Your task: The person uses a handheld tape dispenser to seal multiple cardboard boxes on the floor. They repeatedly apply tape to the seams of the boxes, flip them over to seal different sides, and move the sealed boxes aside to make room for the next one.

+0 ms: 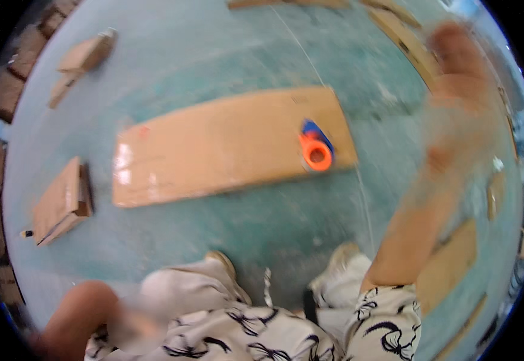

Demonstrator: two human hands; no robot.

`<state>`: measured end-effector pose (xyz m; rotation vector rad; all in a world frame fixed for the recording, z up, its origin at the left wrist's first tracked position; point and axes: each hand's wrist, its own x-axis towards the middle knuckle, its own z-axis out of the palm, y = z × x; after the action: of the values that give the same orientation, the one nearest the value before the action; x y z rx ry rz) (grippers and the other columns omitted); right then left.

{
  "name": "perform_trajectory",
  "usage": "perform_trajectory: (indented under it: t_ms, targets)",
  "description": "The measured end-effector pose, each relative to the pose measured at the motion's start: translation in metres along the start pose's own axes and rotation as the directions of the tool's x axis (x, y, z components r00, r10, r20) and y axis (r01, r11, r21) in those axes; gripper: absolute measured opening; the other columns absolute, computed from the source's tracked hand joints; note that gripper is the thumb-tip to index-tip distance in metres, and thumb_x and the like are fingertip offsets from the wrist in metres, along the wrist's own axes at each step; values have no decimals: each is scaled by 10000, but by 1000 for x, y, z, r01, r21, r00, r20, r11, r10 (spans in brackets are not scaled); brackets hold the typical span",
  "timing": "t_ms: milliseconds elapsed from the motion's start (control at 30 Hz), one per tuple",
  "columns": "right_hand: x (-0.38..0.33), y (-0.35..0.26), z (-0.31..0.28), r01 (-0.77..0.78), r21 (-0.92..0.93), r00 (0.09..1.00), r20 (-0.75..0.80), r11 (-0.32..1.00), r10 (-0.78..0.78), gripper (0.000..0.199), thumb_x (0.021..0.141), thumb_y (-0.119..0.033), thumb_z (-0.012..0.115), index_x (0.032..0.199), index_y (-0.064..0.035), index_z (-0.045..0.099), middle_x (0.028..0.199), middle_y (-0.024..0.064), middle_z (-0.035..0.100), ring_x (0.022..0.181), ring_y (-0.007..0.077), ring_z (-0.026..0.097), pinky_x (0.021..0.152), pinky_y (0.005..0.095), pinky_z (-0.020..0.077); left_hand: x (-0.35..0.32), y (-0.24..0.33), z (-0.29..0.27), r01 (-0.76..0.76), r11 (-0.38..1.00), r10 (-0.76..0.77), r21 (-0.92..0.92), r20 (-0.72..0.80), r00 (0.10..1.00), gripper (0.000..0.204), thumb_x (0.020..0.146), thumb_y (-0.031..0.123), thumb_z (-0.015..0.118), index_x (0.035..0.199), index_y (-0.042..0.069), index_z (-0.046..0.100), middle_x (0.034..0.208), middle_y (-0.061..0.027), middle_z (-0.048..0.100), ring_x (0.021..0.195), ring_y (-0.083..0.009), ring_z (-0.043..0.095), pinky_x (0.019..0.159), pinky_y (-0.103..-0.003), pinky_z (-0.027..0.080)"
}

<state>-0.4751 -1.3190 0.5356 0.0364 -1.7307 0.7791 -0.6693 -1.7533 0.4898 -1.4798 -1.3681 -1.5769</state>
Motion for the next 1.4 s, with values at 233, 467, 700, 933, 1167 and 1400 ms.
perform_trajectory:
  t_ms: [233, 467, 700, 933, 1167, 1400]
  targets:
    - [-230, 176, 9, -538, -833, -64, 193, 129, 979, 517, 717, -312, 775, 1122, -22, 639, 923, 104, 696, 787, 206, 673, 704, 339, 554, -190, -145, 48, 268, 766, -616, 584, 549, 565, 539, 739, 199, 733, 1240, 92, 566, 1306, -171, 522, 1276, -325, 437, 1053, -507, 318]
    - [-227, 181, 58, -582, -778, -412, 30, -238, 911, 520, 795, -326, 691, 1188, -10, 564, 1022, 147, 655, 733, 258, 677, 557, 378, 578, -296, -175, 87, -190, 826, -437, 530, 816, 379, 747, 792, 331, 649, 1418, 50, 356, 1491, -122, 331, 1400, -286, 276, 1142, -486, 200]
    - [-235, 200, 23, -582, -806, -65, 178, 108, 982, 573, 785, -168, 637, 1328, -100, 469, 1146, 111, 603, 1014, 197, 609, 814, 355, 528, -308, -214, 129, -166, 913, -185, 373, 740, 646, 480, 857, 206, 512, 1295, 9, 506, 1371, -145, 488, 1302, -309, 429, 1101, -440, 309]
    - [-266, 136, 98, -964, 139, -186, 249, -226, 950, 365, 784, -139, 630, 1134, -68, 552, 982, 46, 609, 880, 145, 594, 762, 332, 499, -298, -226, 132, -176, 912, -146, 370, 695, 704, 410, 817, 183, 554, 1183, 3, 587, 1265, -147, 563, 1209, -325, 506, 975, -422, 414]
    - [-231, 101, 190, -957, -259, 69, 232, 130, 970, 611, 773, -275, 706, 1284, -6, 507, 970, 47, 626, 859, 157, 599, 747, 292, 482, -295, -247, 181, -193, 900, -121, 392, 649, 751, 428, 740, 188, 548, 1088, -48, 624, 1213, -187, 585, 1115, -301, 533, 939, -408, 431]
    - [-200, 125, 267, -344, -852, 468, 207, 393, 859, 644, 651, -471, 741, 1057, 21, 661, 803, 196, 675, 784, 262, 667, 685, 374, 507, -298, -249, 192, -201, 893, -122, 404, 645, 754, 424, 730, 202, 542, 1057, -50, 642, 1202, -198, 594, 1078, -285, 538, 946, -397, 426]
